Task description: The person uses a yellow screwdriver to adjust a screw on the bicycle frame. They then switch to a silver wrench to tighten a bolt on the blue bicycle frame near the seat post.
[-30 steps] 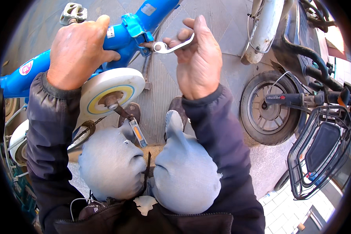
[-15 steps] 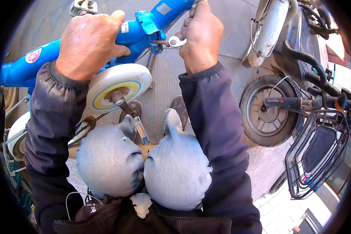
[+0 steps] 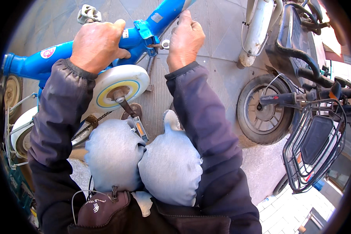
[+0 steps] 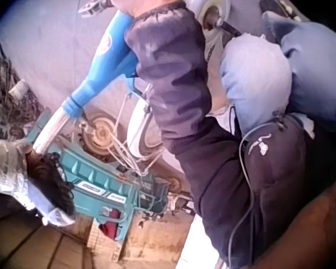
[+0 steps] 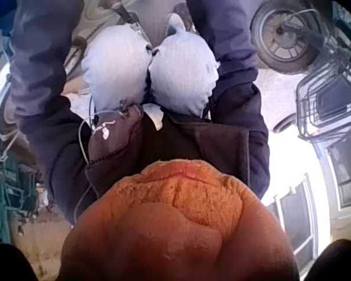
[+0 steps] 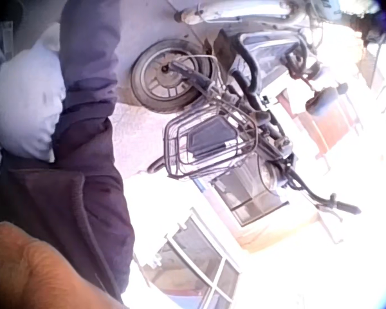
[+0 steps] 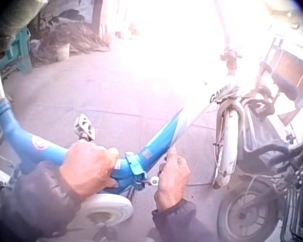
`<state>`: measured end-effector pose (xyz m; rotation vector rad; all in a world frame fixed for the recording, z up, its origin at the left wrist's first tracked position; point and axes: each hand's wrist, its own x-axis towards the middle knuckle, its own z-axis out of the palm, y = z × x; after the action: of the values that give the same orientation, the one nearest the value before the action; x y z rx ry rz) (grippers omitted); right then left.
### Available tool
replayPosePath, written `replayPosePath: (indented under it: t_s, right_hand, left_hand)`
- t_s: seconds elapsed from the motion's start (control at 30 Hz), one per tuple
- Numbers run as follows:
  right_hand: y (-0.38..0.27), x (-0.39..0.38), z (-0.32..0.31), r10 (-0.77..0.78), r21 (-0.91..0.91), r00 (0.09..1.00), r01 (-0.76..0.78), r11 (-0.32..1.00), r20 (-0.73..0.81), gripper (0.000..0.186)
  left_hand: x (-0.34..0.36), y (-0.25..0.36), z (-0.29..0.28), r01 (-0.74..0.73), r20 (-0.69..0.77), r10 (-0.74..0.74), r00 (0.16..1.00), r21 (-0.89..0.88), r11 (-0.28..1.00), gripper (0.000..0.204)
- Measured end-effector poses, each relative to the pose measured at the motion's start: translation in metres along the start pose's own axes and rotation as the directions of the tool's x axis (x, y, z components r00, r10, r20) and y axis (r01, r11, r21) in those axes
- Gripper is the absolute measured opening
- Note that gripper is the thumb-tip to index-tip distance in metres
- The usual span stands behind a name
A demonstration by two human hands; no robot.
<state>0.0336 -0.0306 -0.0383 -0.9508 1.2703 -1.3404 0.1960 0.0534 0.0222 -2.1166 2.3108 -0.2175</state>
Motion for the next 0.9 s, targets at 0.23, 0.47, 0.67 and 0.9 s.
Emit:
replayPosePath:
  t_s: [0.23,0.47,0.67,0.9]
  right_hand:
    - [-0.004,0.006,-0.039,-0.250,-0.249,0.945,0.299,0.921,0.210,0.032]
    - [-0.039,0.017,-0.064,0.202,-0.440,0.864,0.025,0.898,0.462,0.070]
    - [-0.057,0.019,-0.060,0.397,-0.683,0.764,0.076,0.726,0.508,0.054]
    - [-0.057,0.010,-0.052,0.397,-0.607,0.750,0.007,0.795,0.529,0.034]
  left_hand:
    - [-0.001,-0.002,0.003,-0.007,-0.017,0.007,1.000,-0.046,0.999,0.039]
    - [0.000,0.002,0.006,0.026,0.007,-0.026,1.000,0.016,1.000,0.042]
    - [-0.001,0.000,0.003,-0.006,-0.003,0.006,1.000,0.030,1.000,0.042]
    - [-0.003,-0.002,0.004,-0.039,-0.056,0.040,0.998,0.031,0.999,0.042]
